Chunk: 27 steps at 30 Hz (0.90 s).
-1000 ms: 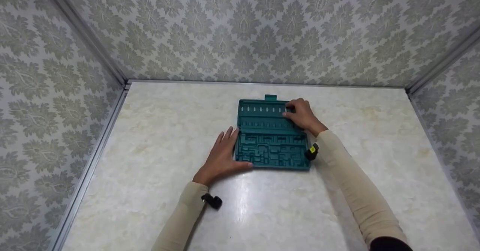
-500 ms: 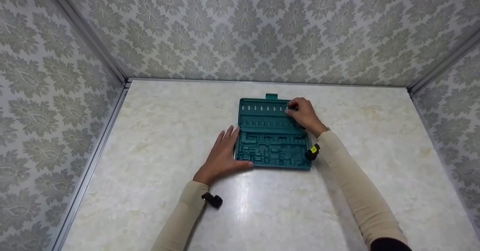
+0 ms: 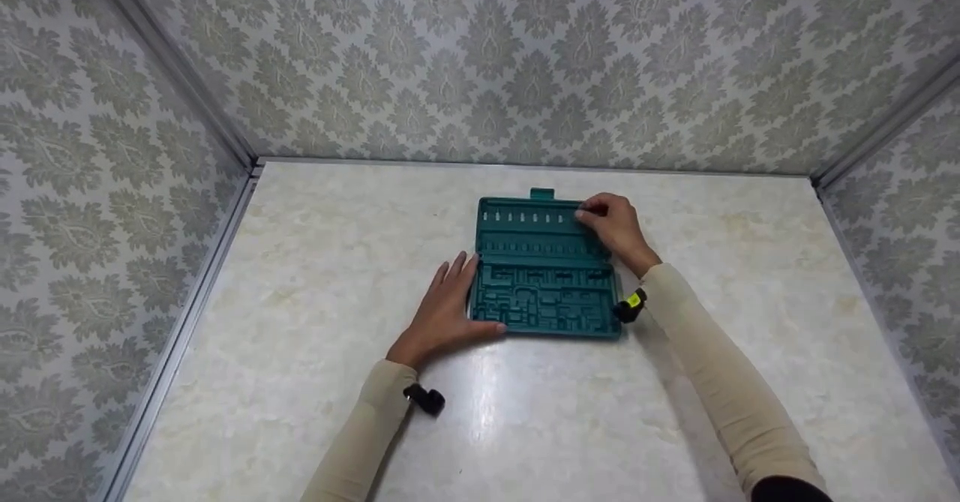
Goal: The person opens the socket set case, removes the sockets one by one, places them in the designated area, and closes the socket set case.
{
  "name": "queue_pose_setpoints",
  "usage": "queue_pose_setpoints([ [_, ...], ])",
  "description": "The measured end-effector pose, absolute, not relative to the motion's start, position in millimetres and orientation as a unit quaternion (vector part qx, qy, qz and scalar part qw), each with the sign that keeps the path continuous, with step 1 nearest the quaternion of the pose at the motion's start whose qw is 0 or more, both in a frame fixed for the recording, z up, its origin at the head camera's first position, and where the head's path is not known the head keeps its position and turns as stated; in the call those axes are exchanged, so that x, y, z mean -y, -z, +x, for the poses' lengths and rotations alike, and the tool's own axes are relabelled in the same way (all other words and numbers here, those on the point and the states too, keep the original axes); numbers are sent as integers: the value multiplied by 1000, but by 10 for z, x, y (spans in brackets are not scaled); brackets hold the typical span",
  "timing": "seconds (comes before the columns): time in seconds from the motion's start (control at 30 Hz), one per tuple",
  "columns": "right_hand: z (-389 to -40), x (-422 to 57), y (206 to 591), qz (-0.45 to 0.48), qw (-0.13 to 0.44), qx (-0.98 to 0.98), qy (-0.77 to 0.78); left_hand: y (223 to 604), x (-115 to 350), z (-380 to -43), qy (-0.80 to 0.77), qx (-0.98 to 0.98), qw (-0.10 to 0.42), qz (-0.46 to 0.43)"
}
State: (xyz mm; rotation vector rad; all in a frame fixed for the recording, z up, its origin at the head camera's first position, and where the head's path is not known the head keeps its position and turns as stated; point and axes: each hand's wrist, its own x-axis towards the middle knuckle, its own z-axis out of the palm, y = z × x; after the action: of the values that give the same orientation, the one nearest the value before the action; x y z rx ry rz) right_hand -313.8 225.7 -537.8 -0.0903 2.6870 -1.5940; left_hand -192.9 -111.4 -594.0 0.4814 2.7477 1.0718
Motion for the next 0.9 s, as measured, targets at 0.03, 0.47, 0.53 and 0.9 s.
queue_pose_setpoints([
  [0.03, -3125, -2271, 5367, -29, 7, -858, 513, 5943, 1115, -1934, -358, -917, 76, 161],
  [0.47, -2850, -2627, 5262, -21, -14, -865, 501, 5944, 1123, -1912, -371, -914, 77, 146],
  [0.53, -2819, -2699, 5265, -24, -23, -865, 500, 5945, 1124, -1909, -370, -915, 77, 144],
  [0.9, -2556, -3079, 5305, 1, -51, -861, 506, 5930, 1107, -1933, -366, -915, 78, 153],
])
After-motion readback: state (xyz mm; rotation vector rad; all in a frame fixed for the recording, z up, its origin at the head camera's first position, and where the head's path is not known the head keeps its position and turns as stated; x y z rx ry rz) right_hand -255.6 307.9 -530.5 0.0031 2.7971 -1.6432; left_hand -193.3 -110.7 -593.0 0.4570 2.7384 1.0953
